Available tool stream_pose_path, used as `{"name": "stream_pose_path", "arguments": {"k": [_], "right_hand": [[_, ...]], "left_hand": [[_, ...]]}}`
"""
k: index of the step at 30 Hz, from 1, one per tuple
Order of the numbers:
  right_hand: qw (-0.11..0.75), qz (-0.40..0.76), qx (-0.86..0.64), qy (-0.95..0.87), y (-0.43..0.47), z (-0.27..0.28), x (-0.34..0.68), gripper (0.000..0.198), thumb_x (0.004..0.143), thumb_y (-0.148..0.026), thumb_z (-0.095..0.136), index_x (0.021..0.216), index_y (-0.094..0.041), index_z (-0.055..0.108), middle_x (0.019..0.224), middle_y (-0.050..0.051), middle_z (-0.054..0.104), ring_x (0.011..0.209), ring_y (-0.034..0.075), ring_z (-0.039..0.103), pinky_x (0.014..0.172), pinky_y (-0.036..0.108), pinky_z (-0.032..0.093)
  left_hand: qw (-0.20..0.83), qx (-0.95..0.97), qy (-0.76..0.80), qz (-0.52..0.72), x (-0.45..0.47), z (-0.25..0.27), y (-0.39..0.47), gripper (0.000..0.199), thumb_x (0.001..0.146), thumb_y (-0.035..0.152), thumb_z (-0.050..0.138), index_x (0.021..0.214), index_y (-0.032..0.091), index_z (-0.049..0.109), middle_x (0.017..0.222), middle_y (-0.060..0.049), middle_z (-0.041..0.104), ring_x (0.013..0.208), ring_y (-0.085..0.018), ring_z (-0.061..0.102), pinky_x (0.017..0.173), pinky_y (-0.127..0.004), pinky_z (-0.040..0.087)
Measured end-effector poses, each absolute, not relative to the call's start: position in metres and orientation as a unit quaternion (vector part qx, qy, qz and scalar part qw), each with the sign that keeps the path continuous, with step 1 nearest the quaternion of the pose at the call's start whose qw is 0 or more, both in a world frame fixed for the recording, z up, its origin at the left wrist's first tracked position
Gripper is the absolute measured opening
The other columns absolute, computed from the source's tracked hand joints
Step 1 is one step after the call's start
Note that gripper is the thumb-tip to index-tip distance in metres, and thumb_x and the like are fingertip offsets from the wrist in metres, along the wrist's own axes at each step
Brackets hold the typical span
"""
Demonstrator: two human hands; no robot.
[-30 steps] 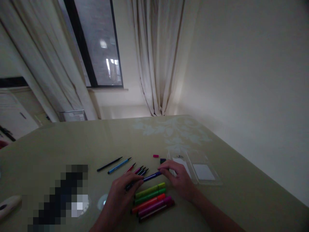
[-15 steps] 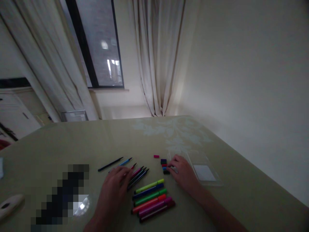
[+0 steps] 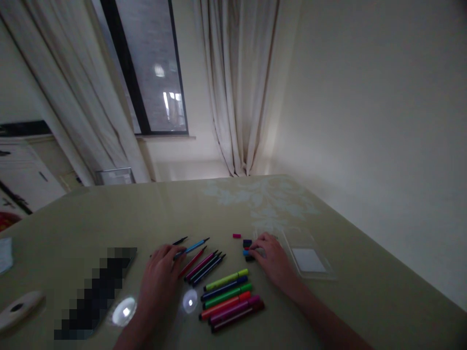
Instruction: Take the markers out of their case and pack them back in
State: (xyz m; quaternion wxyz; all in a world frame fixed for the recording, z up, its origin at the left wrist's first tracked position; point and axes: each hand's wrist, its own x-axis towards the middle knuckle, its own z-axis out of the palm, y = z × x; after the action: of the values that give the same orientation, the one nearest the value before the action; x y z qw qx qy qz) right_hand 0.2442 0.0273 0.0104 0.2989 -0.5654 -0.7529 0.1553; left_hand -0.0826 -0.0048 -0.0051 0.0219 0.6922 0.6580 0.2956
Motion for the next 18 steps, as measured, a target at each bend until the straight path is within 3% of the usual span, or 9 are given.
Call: {"name": "stream_pose_path", "arguments": {"k": [10, 18], "right_hand": [[0.264, 0.162, -0.583, -0.751, 0.027, 0.014, 0.240, 0.009, 0.089, -0.018, 0.073, 0.085, -0.022, 0.081, 0.098, 0.007, 0.068, 0.095, 0.025, 0.063, 0.085, 0.037, 0.047], [0.301, 0.157, -0.556, -0.759, 0.026, 0.011, 0.239, 0.012, 0.091, -0.016, 0.070, 0.088, -0.022, 0.080, 0.102, 0.007, 0.069, 0.100, 0.025, 0.062, 0.091, 0.038, 0.045]], "left_hand": [[0.072, 0.735, 0.579, 0.346, -0.045, -0.001, -0.016, 0.032, 0.101, 0.039, 0.046, 0.107, 0.027, 0.075, 0.105, -0.006, 0.075, 0.099, -0.027, 0.068, 0.090, -0.043, 0.053], [0.095, 0.742, 0.572, 0.337, -0.044, -0.003, -0.017, 0.031, 0.101, 0.040, 0.047, 0.109, 0.028, 0.075, 0.108, -0.006, 0.077, 0.102, -0.027, 0.070, 0.091, -0.043, 0.054]]}}
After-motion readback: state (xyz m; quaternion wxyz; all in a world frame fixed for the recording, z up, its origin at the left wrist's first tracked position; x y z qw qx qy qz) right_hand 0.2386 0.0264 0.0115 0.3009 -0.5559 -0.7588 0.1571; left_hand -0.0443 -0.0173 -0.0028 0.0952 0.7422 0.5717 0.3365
